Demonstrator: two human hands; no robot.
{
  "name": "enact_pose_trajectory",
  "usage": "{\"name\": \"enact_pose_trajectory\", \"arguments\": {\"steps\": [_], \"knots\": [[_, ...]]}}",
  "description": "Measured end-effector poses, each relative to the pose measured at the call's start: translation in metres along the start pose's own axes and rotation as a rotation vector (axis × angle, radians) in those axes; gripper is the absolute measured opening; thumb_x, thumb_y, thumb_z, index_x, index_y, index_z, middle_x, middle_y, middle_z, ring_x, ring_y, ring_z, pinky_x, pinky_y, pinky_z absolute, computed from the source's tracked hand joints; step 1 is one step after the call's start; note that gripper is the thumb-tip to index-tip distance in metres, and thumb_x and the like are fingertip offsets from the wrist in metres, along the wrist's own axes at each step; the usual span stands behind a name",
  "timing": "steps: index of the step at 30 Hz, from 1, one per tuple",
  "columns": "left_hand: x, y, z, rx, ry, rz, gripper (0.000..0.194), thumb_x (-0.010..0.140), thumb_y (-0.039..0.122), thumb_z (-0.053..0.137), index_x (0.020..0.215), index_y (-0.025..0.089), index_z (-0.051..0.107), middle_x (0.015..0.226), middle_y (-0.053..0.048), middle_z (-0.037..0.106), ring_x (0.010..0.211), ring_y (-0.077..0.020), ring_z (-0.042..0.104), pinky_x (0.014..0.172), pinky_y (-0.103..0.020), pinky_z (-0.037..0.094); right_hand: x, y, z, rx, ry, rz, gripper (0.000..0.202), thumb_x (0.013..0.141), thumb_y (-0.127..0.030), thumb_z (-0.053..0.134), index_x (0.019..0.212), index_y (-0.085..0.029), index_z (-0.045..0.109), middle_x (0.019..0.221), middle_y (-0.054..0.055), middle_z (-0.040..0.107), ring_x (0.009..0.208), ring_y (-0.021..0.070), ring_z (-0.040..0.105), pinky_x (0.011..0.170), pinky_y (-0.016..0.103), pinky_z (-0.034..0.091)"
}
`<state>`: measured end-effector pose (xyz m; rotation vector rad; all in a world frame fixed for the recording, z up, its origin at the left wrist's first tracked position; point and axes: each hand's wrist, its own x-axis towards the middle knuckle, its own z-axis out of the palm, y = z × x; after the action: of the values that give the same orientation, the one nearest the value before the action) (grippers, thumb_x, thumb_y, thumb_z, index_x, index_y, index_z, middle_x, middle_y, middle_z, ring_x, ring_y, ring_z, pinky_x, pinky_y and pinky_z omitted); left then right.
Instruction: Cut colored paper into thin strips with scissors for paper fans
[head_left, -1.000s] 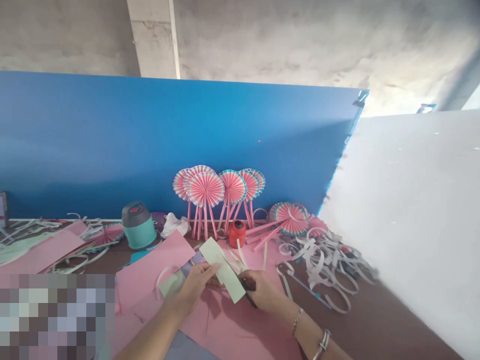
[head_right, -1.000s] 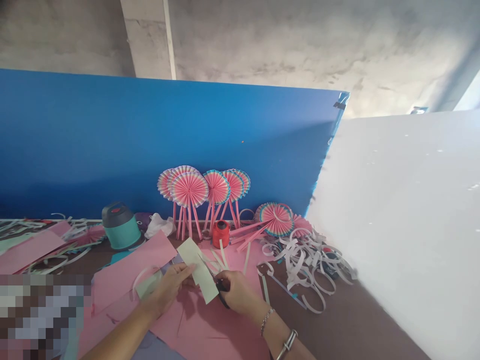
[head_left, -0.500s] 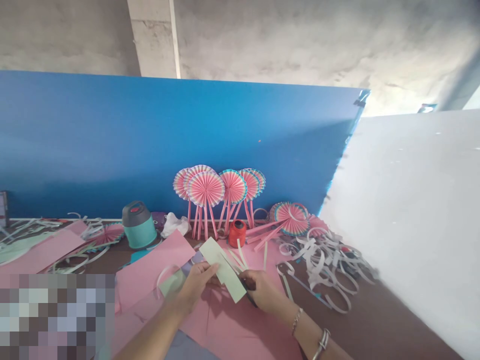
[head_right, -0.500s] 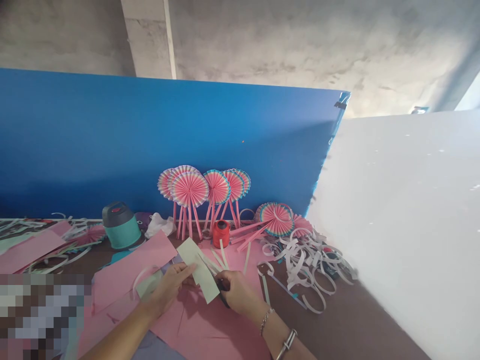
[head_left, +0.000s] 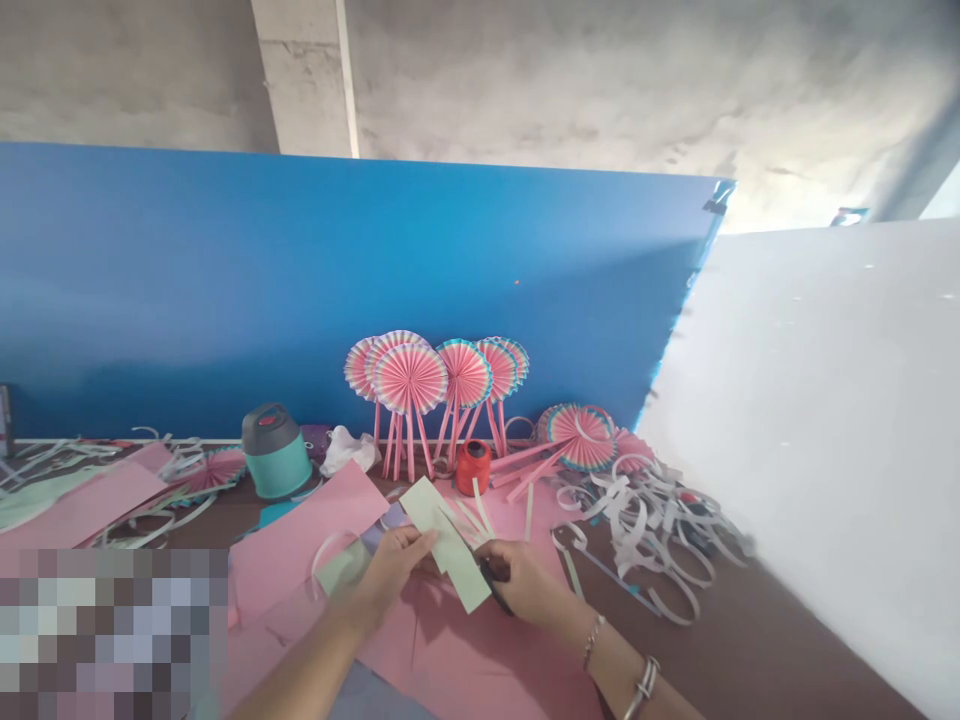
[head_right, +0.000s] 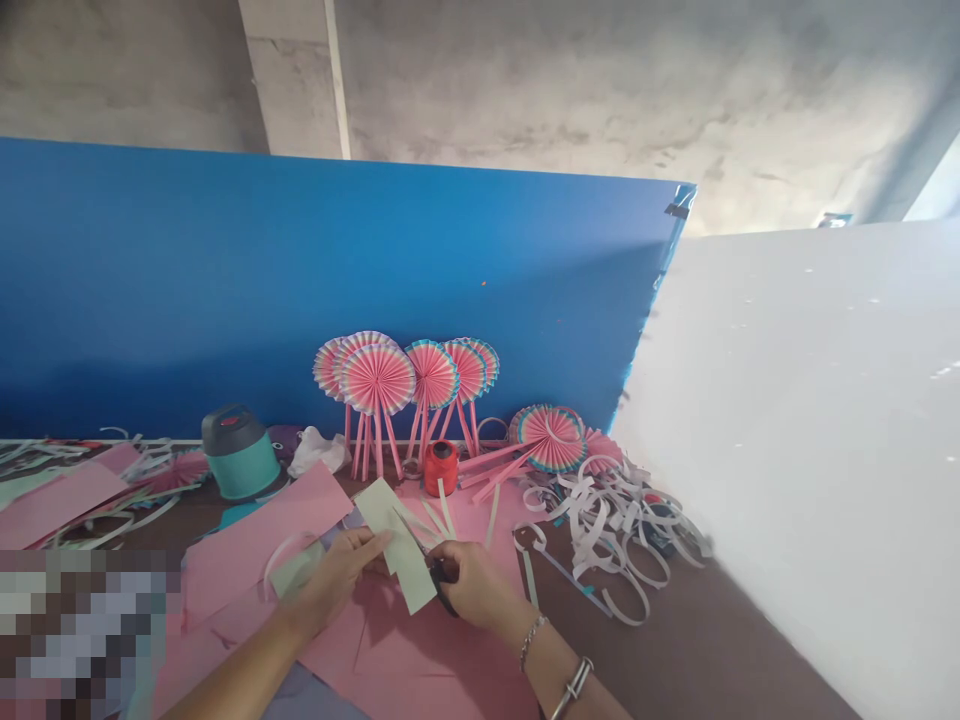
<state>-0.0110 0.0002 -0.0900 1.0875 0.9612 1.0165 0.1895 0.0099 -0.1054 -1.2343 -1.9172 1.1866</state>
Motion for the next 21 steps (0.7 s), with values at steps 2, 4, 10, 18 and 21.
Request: {"name": "enact_pose_trajectory", "arguments": {"steps": [2,4,10,18,21], "knots": [[0.0015,-0.0027,-0.0002,0.012,-0.007,0.005,0.035,0.073,0.047,0.064,0.075,0.014,0.073,0.064,-0.007,0.072,0.06,-0.0195,0.065,0.061,-0.028,0.048,0.0002,0.0,0.0,0.017,-0.012,0.003,0.021,0.067,-0.021,0.057,0.083,-0.014,0.069,0.056,-0.001,0.058,0.046,0.0091,0.045,0.044,0.019,0.031],[0.0024,-0.0056,-0.0003,0.012,-0.039,0.016,0.036,0.073,0.047,0.064,0.075,0.013,0.073,0.062,-0.007,0.071,0.057,-0.0182,0.064,0.06,-0.027,0.048,0.0003,0.0002,0.0003,0.051,-0.018,0.007,0.021,0.068,-0.021,0.057,0.084,-0.015,0.068,0.058,-0.001,0.059,0.048,0.0098,0.047,0.045,0.019,0.033],[0.0014,-0.0092,0.0013,0.008,-0.074,-0.014,0.044,0.072,0.052,0.064,0.075,0.009,0.074,0.059,-0.008,0.069,0.053,-0.0161,0.061,0.056,-0.025,0.047,0.0003,0.0006,0.0031,0.123,-0.007,0.008,0.023,0.066,-0.019,0.056,0.085,-0.016,0.067,0.056,-0.002,0.057,0.044,0.0098,0.046,0.043,0.02,0.034],[-0.0006,-0.0045,0.0041,0.021,-0.059,-0.03,0.048,0.069,0.055,0.065,0.073,0.008,0.073,0.059,-0.01,0.069,0.053,-0.0165,0.062,0.055,-0.025,0.047,0.0037,0.0064,0.0043,0.093,0.006,-0.001,0.022,0.066,-0.018,0.055,0.084,-0.017,0.067,0.057,-0.002,0.06,0.045,0.01,0.048,0.044,0.019,0.035],[-0.0008,-0.0051,0.0034,0.017,-0.053,-0.036,0.047,0.069,0.054,0.065,0.075,0.008,0.073,0.061,-0.01,0.07,0.054,-0.0162,0.062,0.055,-0.025,0.048,0.0033,0.0055,0.003,0.047,0.021,0.002,0.02,0.067,-0.019,0.055,0.083,-0.017,0.067,0.057,-0.002,0.059,0.046,0.01,0.048,0.044,0.019,0.034]]}}
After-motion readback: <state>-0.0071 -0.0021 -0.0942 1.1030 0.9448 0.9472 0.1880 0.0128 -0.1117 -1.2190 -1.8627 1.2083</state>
